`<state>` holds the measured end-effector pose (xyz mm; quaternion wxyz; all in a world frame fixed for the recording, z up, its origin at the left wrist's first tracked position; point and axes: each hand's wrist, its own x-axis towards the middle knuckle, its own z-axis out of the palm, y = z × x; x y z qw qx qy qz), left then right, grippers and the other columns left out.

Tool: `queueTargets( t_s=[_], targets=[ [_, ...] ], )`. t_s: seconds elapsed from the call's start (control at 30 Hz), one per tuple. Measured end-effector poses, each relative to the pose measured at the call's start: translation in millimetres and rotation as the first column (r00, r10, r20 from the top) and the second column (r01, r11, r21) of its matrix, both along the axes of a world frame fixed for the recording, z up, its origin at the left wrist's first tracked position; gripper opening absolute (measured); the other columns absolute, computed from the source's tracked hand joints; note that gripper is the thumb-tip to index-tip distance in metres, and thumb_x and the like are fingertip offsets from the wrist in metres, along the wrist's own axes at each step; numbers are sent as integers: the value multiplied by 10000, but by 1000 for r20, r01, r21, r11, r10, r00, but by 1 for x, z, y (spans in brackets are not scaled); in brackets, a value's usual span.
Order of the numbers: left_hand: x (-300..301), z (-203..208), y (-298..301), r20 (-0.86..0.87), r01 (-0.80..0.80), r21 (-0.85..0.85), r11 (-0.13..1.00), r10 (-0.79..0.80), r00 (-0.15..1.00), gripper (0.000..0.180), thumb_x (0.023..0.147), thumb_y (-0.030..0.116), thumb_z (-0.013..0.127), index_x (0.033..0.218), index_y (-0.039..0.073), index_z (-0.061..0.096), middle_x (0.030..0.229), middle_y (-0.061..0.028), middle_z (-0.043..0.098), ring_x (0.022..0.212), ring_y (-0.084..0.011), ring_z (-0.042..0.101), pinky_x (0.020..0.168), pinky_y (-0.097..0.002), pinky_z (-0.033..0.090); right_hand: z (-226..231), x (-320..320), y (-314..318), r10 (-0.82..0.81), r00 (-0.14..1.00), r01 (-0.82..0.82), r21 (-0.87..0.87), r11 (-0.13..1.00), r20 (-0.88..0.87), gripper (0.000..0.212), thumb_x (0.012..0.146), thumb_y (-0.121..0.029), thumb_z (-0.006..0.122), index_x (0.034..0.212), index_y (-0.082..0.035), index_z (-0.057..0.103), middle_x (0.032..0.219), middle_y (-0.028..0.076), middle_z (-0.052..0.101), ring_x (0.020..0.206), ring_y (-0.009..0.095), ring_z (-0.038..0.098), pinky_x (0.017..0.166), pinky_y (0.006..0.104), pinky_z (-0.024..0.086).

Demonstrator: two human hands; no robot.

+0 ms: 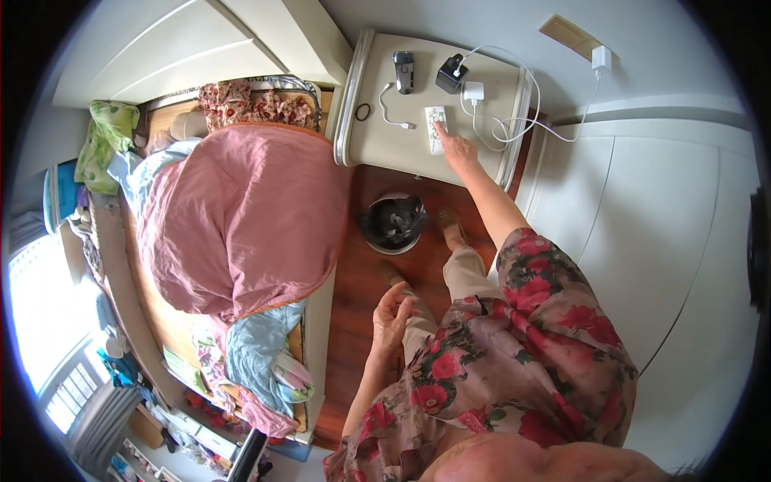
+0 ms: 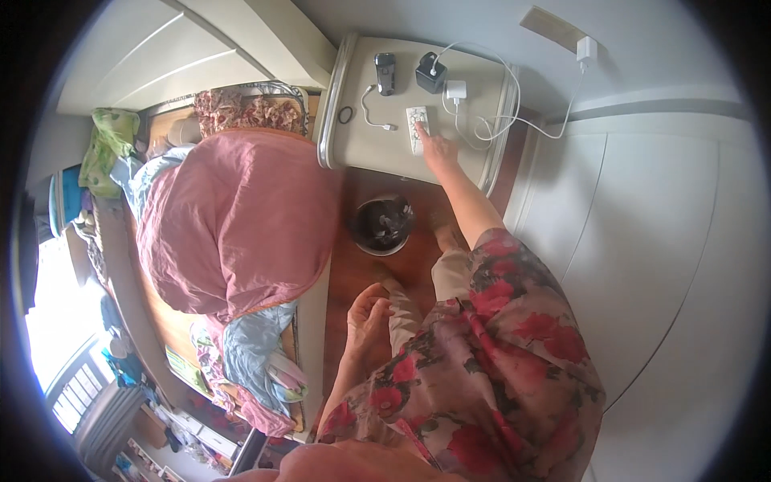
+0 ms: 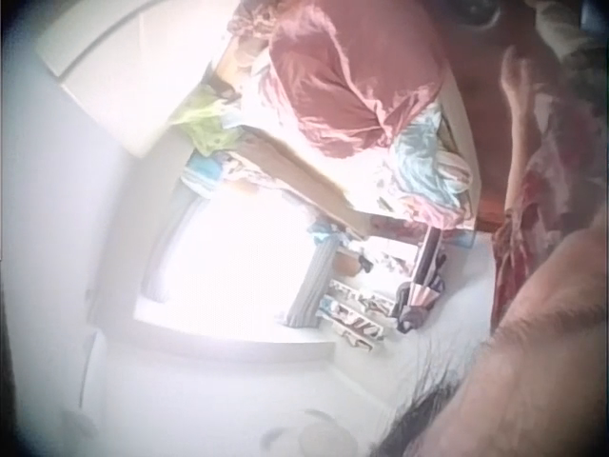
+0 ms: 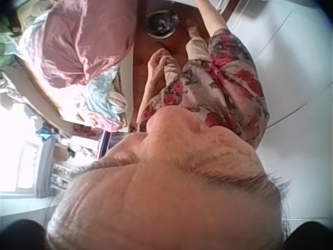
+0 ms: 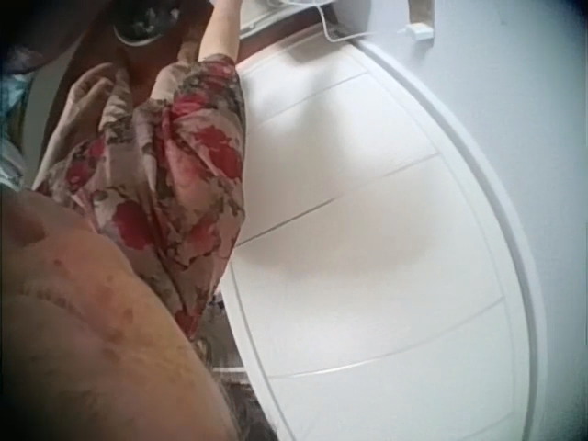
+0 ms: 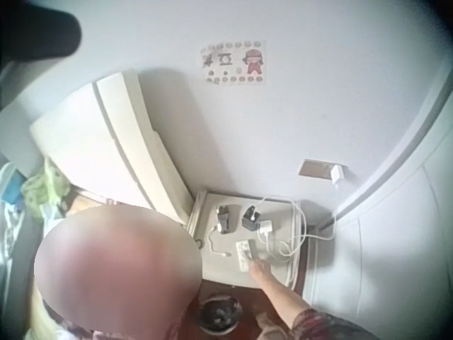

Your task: The person folds a pair of shorts by hand and then smooths and arranges a colorful duvet cover on a bed.

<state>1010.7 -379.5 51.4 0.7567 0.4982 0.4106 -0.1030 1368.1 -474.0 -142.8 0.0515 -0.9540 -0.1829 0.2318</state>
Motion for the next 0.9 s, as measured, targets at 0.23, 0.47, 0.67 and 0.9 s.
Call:
queueTargets(
  t_s=[0.23,0.47,0.67,0.9],
  targets=[
    [-1,-1,-18,-16,-143,-51,988,142,990,410,910,128,559,1281,-2,440,885,-54,625,737,-97,598,670,-221,495,7,37,-8,-146,974,166,105,981,-174,569,841,-71,396,1340,-342,361,971,140,642,821,266,656,632,392,524],
    [-51,-2,-6,57,-67,51,996,64,996,391,903,116,557,1267,12,459,922,-53,614,767,-107,586,692,-226,483,21,-10,22,-322,947,307,324,895,-7,334,864,-182,401,1179,-175,513,986,194,627,916,387,596,777,479,465],
    [-164,-16,21,255,-196,30,980,182,950,375,882,119,587,1228,5,496,875,-40,605,741,-101,574,672,-227,482,18,-212,-23,-93,797,317,282,906,-596,345,949,-282,349,778,-15,485,445,132,446,339,268,460,363,395,416],
    [-364,-12,93,249,-501,166,850,455,855,368,864,137,613,1191,2,511,776,-36,596,650,-103,580,574,-249,496,45,-419,71,164,658,-184,54,981,-735,222,871,-134,364,777,-49,546,569,112,578,467,205,609,378,334,469]
  ],
)
